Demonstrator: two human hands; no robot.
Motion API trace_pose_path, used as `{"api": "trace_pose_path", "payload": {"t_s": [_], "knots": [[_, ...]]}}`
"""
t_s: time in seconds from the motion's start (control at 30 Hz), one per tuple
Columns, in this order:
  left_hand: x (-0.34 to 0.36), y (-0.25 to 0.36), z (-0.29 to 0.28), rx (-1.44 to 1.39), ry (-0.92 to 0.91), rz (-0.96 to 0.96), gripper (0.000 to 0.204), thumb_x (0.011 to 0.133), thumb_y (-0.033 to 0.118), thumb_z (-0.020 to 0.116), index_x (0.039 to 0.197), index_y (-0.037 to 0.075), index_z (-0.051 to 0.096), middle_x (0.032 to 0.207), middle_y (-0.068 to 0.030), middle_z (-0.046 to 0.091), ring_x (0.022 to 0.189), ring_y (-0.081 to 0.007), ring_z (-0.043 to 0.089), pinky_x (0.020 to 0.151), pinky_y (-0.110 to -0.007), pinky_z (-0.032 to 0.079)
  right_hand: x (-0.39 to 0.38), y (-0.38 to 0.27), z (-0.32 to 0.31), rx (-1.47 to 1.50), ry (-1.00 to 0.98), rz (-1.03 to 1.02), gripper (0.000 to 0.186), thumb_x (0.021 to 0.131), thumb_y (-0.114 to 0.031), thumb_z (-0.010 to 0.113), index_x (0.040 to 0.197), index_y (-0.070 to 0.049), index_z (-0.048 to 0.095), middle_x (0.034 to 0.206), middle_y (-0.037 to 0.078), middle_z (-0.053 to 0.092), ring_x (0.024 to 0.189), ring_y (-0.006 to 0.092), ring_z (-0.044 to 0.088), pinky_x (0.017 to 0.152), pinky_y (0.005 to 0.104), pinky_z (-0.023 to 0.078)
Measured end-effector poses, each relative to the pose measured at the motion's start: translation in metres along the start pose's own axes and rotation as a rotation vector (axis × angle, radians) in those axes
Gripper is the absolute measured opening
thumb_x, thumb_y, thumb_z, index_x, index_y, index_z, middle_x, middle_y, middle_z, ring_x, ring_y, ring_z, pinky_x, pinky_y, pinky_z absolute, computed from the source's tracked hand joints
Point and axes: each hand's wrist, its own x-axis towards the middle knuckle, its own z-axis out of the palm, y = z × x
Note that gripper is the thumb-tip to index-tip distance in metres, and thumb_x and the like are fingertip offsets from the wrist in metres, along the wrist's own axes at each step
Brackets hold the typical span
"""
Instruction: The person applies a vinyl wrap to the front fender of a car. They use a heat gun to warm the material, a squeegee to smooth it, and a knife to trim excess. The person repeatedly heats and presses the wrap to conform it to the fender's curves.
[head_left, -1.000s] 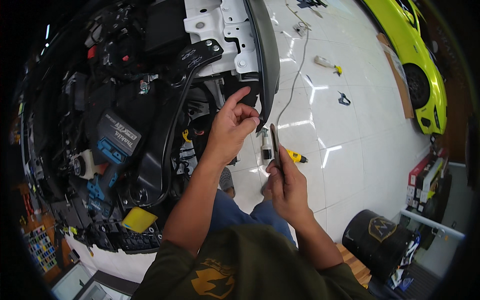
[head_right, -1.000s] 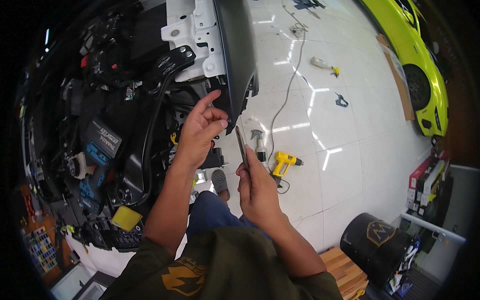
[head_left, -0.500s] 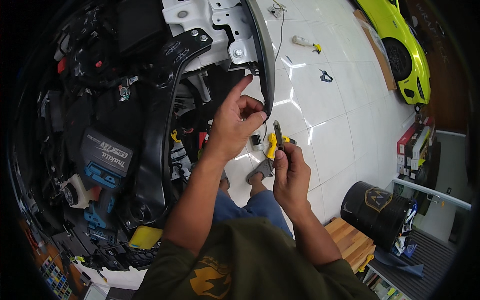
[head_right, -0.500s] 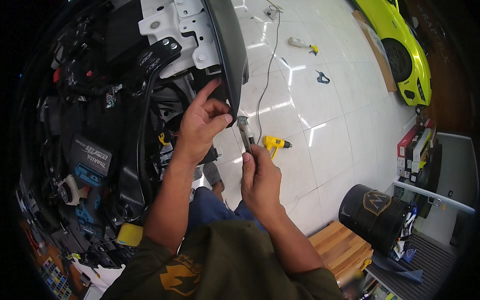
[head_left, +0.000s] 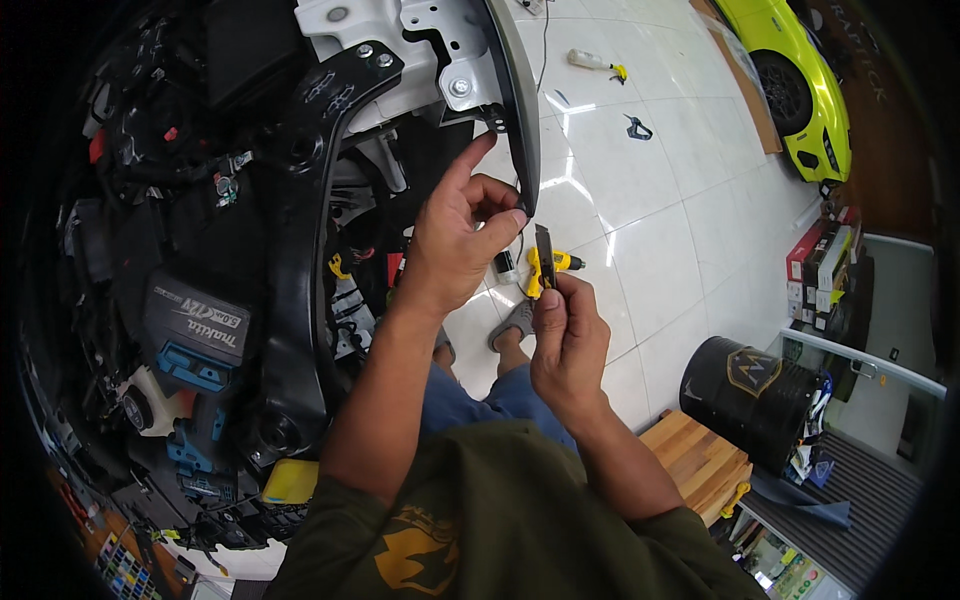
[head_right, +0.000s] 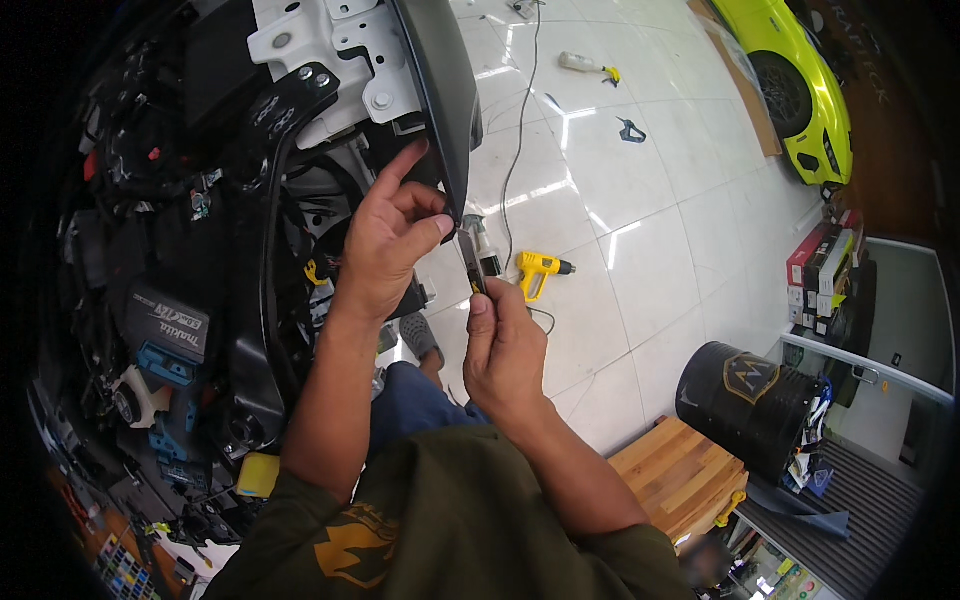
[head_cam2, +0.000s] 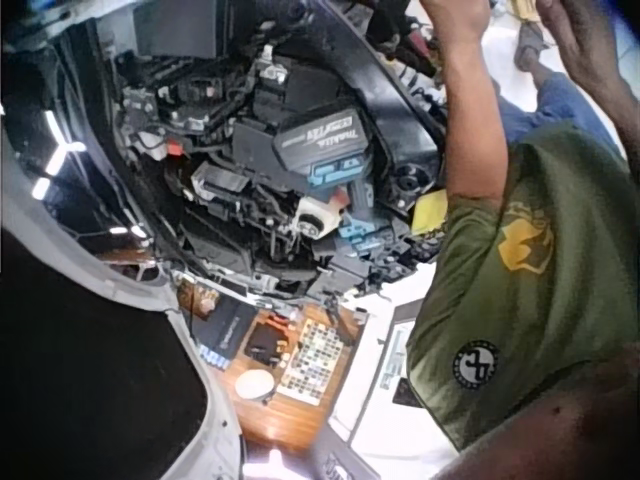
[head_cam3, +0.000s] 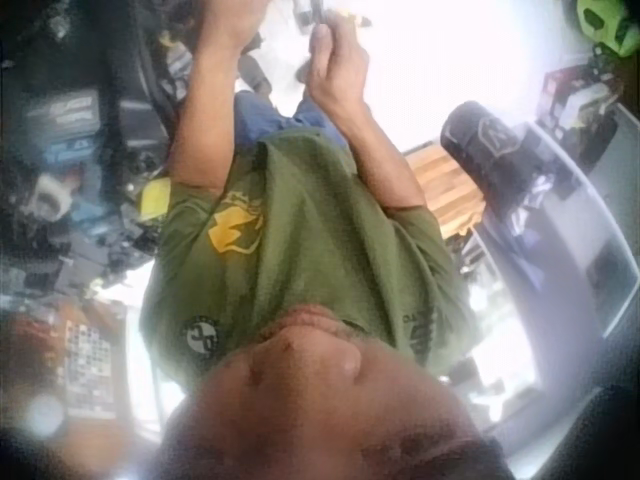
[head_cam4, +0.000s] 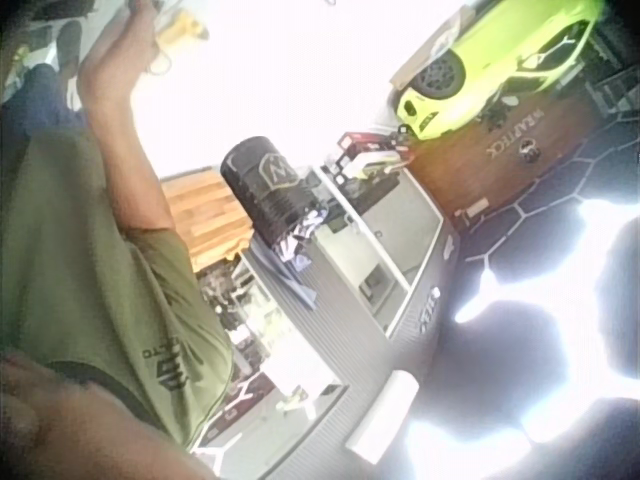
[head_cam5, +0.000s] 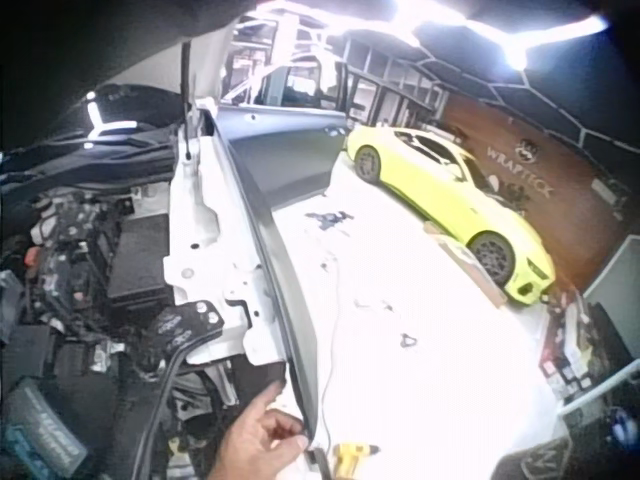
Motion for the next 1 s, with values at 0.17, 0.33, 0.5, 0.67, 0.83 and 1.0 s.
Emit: {"api": "trace_pose_path", "payload": {"t_s": [0.17,0.33,0.5,0.67,0.83,1.0], "knots": [[0.0,-0.002,0.001,-0.022,0.008,0.01,0.073,0.08,-0.001,0.065,0.144,-0.005,0.03,0.087,-0.0042,0.062,0.08,-0.0082,0.055,0.077,-0.023,0.044,0.001,0.005,0.003,0.032,0.015,-0.011,0.019,0.095,-0.008,0.052,0.111,0.002,0.055,0.073,0.013,0.06,0.06,0.019,0.058,0.057,0.0303,0.046],[0.0,-0.003,0.001,-0.022,-0.001,0.017,0.073,0.08,-0.001,0.065,0.144,-0.004,0.03,0.087,-0.0041,0.062,0.079,-0.0079,0.055,0.076,-0.023,0.044,0.0,0.004,0.009,0.07,0.06,-0.112,0.021,0.093,-0.005,0.053,0.112,0.003,0.055,0.079,0.014,0.062,0.064,0.0185,0.06,0.06,0.0298,0.048],[0.0,-0.005,0.0,-0.014,-0.004,0.022,0.073,0.08,-0.001,0.065,0.144,-0.004,0.03,0.087,-0.0036,0.061,0.078,-0.0074,0.054,0.075,-0.023,0.044,-0.001,0.001,0.01,0.095,0.015,-0.008,0.022,0.092,-0.004,0.055,0.113,0.003,0.056,0.085,0.016,0.064,0.068,0.0202,0.061,0.063,0.0305,0.049],[-0.001,-0.003,0.001,0.003,0.003,0.012,0.072,0.08,-0.001,0.065,0.143,-0.004,0.031,0.086,-0.0031,0.061,0.077,-0.007,0.053,0.075,-0.022,0.043,-0.003,0.004,0.011,0.067,0.026,-0.032,0.023,0.092,-0.005,0.056,0.113,0.004,0.055,0.088,0.018,0.064,0.071,0.0221,0.063,0.065,0.0318,0.05],[-0.001,-0.002,0.001,0.029,0.015,0.008,0.071,0.08,-0.001,0.065,0.143,-0.003,0.032,0.086,-0.0031,0.061,0.077,-0.0069,0.052,0.074,-0.022,0.043,-0.005,0.004,0.011,0.064,0.028,-0.041,0.024,0.092,-0.005,0.056,0.114,0.004,0.055,0.089,0.018,0.064,0.071,0.0229,0.063,0.065,0.0319,0.05],[-0.001,-0.002,0.002,0.021,0.018,0.014,0.07,0.08,-0.001,0.065,0.143,-0.003,0.033,0.086,-0.0032,0.061,0.076,-0.0068,0.053,0.074,-0.022,0.044,-0.005,0.006,0.012,0.079,0.021,-0.032,0.024,0.092,-0.005,0.057,0.114,0.004,0.055,0.089,0.018,0.064,0.071,0.0228,0.063,0.064,0.0316,0.05]]}}
